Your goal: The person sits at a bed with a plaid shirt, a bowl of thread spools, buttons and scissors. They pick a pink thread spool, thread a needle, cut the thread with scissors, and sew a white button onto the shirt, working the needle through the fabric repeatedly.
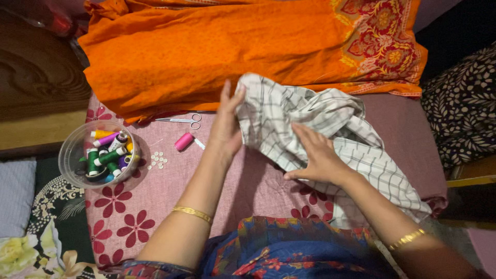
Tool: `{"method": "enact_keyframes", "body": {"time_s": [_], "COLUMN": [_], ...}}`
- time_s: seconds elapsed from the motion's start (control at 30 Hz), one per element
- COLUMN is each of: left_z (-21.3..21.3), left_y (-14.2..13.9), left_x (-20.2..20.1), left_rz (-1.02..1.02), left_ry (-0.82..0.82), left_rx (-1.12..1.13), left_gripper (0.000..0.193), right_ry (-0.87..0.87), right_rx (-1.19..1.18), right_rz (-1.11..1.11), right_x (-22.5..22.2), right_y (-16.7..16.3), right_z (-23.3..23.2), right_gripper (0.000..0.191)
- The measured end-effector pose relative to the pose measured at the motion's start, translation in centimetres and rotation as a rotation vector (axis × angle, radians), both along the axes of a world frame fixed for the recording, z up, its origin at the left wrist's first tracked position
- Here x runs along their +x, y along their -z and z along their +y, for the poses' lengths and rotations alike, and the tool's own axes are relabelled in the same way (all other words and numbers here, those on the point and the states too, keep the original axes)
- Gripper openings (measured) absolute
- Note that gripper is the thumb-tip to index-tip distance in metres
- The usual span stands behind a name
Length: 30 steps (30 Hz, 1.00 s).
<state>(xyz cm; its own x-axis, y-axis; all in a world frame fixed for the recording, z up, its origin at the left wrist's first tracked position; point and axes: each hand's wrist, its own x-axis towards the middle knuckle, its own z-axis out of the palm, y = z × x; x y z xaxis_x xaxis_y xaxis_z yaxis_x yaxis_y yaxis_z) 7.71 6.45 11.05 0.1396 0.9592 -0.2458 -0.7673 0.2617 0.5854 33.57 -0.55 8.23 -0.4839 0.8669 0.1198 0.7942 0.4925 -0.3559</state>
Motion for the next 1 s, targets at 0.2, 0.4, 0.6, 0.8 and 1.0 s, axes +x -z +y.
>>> {"method": "enact_keyframes", "body": {"time_s": [0.2, 0.4, 0.6, 0.8, 1.0], "left_z": [-2.8, -1.0, 0.9, -0.7, -2.4], "left_y": [6.2, 5.8, -0.5, -3.4, -4.1], "left_x": [2.8, 2.6, 2.6, 2.4, 4.5], "left_rz": [0.129, -0.044, -0.202, 0.496, 1.442], "left_ry": [0.171, 0.251, 0.164, -0.114, -0.168], "left_rx": [-0.246, -0.198, 0.136, 0.193, 0.955], "left_gripper": [0.065, 0.034, 0.036, 0.101, 0.118], "right_ry": [0.293, 0.057, 0.568, 0.543, 0.373], "right_rx": [-0.414, -0.053, -0.313, -0.567, -0.728], "right_rz": [-0.090, 0.050, 0.541, 1.256, 1.378], "right_x": [1.1, 1.4, 0.6, 1.9, 1.9], "right_y": [3.5, 4.0, 2.4, -5.4, -11.1], "right_z": [0.0, 0.5, 1.3, 3.5, 3.7], "right_gripper": [0.089, 0.132, 0.049, 0.033, 0.035]}}
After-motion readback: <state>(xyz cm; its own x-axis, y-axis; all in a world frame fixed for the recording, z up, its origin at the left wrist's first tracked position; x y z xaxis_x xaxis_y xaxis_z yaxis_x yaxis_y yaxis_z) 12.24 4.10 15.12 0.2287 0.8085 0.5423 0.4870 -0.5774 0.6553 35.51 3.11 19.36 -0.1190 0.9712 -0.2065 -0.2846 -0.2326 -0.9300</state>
